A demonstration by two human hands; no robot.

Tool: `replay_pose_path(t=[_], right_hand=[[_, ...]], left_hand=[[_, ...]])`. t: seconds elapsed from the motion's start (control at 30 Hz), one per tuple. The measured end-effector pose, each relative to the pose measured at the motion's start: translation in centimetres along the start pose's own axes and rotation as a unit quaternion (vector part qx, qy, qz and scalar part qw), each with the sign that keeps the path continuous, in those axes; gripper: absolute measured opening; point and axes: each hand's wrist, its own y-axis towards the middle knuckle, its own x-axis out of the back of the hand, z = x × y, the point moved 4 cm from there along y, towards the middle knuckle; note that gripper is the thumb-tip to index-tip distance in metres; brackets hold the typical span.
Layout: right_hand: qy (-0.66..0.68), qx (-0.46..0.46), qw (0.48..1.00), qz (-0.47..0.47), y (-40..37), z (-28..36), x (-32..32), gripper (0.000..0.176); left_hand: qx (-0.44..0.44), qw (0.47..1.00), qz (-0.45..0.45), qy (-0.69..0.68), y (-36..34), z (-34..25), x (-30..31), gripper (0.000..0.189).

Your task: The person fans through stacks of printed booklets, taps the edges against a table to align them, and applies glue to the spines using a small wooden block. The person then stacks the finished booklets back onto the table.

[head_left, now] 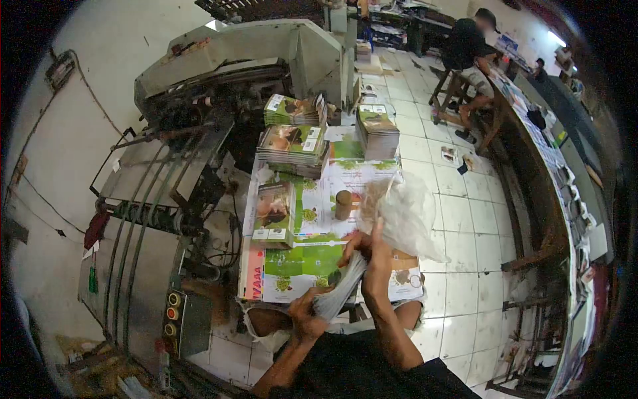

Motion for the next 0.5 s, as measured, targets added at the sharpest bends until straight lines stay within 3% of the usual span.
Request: replay_pose_path(t=[0.07,0.13,0.23,0.3,0.33,0.4,0.43,0.47,0.5], right_hand=[[-0.060,0.010,0.998,0.026,-0.6,1.6,0.6,0.074],[-0.026,-0.006,1.000,0.014,0.3,0.0,0.8,0.075],[-0.008,-0.046,0.999,0.005,1.1,-1.4,0.9,0.069],[-0.093,0.007,0.994,0.058,1.5,-0.9,0.4,0.070],[-0.092,0.008,0.994,0.061,1.9,-2.2,0.5,0.070],[-0.309,0.106,0.943,0.059,1.0,-5.9,1.1,0.059],[-0.355,0.239,0.899,0.098,-1.2,-5.6,1.4,0.047],[-0.354,0.241,0.898,0.099,-1.2,-5.9,1.9,0.047],[-0.383,0.155,0.902,0.129,-1.1,-6.6,2.3,0.044]], left_hand=[[-0.107,0.987,0.038,0.110,1.1,-4.9,0.1,0.032],[-0.102,0.985,0.057,0.129,0.7,-4.5,0.0,0.033],[-0.138,0.971,-0.003,0.193,0.5,-4.5,-0.1,0.037],[-0.017,0.989,0.005,0.149,1.4,-3.8,-0.3,0.037],[-0.019,0.988,0.002,0.151,2.3,-5.2,-0.7,0.037],[0.086,0.988,-0.113,-0.060,3.3,-7.2,-0.5,0.031],[0.071,0.992,-0.102,-0.002,3.6,-6.7,-0.1,0.024],[0.069,0.992,-0.104,-0.002,3.7,-6.4,-0.1,0.024],[0.086,0.994,-0.062,-0.029,4.3,-7.4,-0.3,0.025]])
